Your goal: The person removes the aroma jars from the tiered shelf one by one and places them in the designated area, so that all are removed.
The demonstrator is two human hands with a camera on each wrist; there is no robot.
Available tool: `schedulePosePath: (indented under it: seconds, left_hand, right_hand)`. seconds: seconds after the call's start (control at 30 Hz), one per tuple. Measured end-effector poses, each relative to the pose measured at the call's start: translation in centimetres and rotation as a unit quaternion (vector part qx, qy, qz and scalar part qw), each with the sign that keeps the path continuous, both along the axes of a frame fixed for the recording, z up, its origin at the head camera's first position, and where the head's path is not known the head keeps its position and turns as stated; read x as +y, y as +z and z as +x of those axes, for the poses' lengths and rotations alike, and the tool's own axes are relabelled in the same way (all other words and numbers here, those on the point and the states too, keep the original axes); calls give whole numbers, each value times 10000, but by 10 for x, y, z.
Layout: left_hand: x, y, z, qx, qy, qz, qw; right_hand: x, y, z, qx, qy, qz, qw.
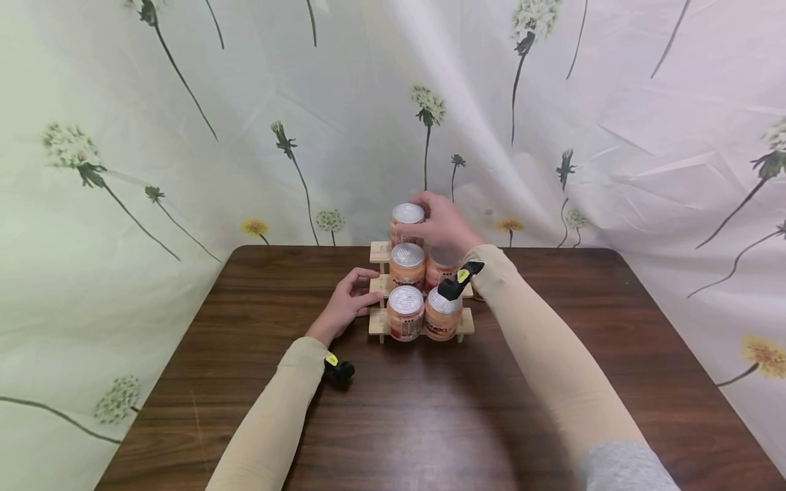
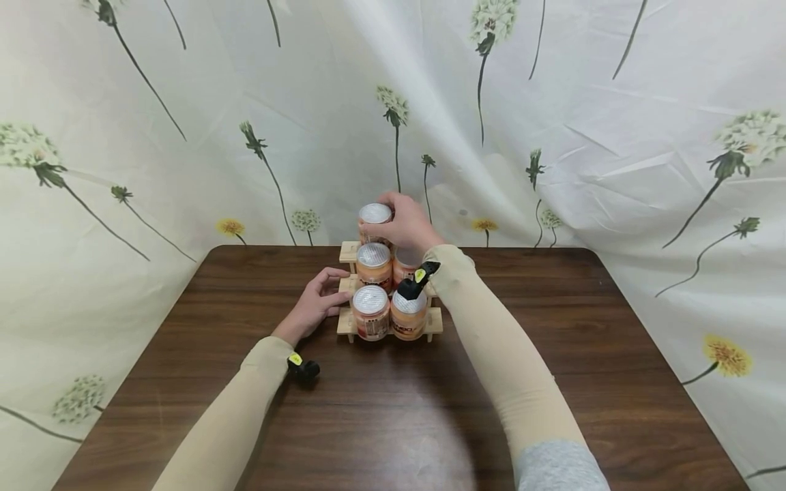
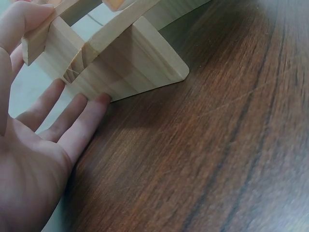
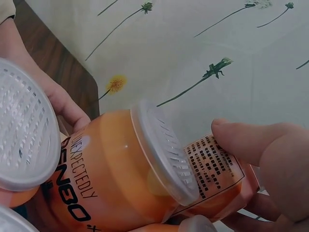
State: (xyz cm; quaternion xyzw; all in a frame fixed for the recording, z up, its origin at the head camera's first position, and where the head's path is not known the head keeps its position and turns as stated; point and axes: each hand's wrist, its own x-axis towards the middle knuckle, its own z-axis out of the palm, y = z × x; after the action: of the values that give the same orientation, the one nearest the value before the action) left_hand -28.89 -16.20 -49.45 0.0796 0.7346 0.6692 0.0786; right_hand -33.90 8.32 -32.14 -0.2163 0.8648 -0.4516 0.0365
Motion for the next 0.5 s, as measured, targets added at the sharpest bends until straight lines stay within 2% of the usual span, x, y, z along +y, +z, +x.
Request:
schedulePosePath:
  seconds: [0.23,0.5]
  left_hand:
    - [0,-1,1,15,-21,15,10000]
    - [-1,-1,1,28,28,-18,10000]
  right_hand:
    - [1,-4,2,-34,-178,-279,9994]
    - [3,-4,1,149,-372,-380,9985]
